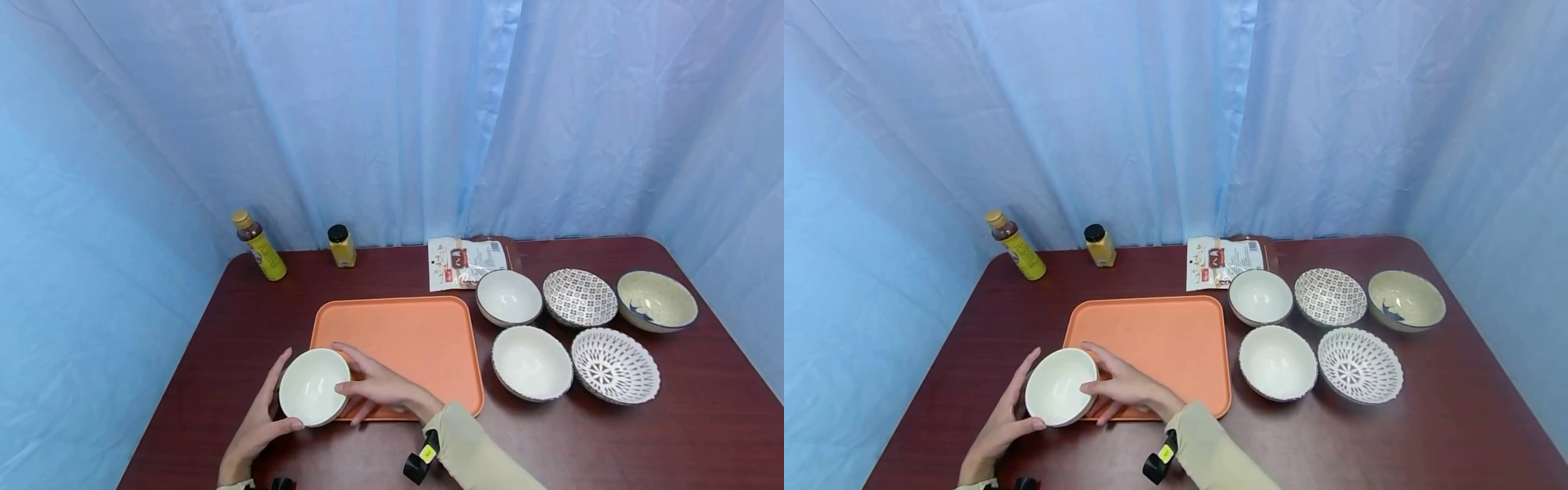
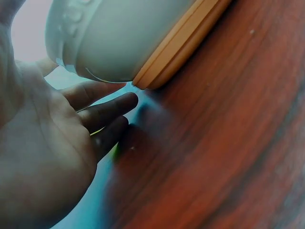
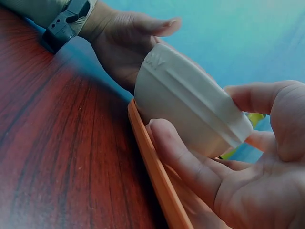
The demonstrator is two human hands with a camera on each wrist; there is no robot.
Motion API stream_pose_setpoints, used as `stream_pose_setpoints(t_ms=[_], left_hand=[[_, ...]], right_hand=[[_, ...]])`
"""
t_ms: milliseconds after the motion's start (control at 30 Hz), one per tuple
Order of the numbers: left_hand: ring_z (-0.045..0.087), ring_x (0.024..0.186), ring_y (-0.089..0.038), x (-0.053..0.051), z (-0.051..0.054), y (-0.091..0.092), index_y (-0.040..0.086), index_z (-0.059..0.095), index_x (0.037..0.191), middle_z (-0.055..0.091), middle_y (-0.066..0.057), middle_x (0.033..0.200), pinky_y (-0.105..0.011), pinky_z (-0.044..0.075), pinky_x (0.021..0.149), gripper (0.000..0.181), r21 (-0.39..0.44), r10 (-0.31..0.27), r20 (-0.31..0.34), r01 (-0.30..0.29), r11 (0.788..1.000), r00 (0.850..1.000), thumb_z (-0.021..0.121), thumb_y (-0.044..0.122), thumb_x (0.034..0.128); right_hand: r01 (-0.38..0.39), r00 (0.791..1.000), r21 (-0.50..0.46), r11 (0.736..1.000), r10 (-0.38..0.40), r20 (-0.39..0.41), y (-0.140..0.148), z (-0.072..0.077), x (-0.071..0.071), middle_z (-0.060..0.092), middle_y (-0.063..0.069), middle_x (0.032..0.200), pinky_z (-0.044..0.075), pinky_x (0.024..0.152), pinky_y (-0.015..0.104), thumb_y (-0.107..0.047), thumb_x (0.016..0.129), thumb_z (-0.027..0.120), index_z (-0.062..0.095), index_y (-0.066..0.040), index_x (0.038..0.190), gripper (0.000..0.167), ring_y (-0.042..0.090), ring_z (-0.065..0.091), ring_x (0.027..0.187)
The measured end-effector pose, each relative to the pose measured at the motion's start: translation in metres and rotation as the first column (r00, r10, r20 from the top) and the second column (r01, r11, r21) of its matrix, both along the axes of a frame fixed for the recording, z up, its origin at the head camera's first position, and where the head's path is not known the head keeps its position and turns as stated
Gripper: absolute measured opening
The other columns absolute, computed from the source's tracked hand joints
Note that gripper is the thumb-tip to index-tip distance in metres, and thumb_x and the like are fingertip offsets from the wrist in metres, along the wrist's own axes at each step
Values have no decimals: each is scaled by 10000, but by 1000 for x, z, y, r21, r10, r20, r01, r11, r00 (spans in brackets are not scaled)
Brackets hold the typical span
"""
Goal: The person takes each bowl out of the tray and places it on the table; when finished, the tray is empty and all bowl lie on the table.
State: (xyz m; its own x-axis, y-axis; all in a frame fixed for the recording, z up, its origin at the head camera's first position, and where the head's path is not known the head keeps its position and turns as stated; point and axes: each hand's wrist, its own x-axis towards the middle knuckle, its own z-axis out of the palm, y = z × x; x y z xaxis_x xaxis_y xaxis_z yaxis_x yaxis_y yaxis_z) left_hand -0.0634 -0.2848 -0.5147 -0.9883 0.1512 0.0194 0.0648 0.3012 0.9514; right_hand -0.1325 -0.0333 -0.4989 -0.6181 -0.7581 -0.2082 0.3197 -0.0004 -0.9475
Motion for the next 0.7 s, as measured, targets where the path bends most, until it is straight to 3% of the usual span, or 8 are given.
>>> stream_pose_setpoints(t_ms=[267,700], left_hand=[[418,1279,103,1,0,1,268,146,1623,254,-271,1607,-138,373,993,1125,-13,6,-13,-6,1000,1000,801,44,737],[407,1342,132,0,0,1,287,186,1612,377,-172,1580,-54,297,1050,1055,12,-13,-51,14,1000,999,784,39,779]], right_hand=[[3,1000,-17,1000,-3,-29,-1,0,1,450,185,1525,593,587,349,-83,994,558,237,-228,1606,707,235,706,731],[166,986,-47,985,-166,-9,11,7,4,470,283,1485,606,638,430,-12,939,570,308,-185,1582,715,220,706,676]])
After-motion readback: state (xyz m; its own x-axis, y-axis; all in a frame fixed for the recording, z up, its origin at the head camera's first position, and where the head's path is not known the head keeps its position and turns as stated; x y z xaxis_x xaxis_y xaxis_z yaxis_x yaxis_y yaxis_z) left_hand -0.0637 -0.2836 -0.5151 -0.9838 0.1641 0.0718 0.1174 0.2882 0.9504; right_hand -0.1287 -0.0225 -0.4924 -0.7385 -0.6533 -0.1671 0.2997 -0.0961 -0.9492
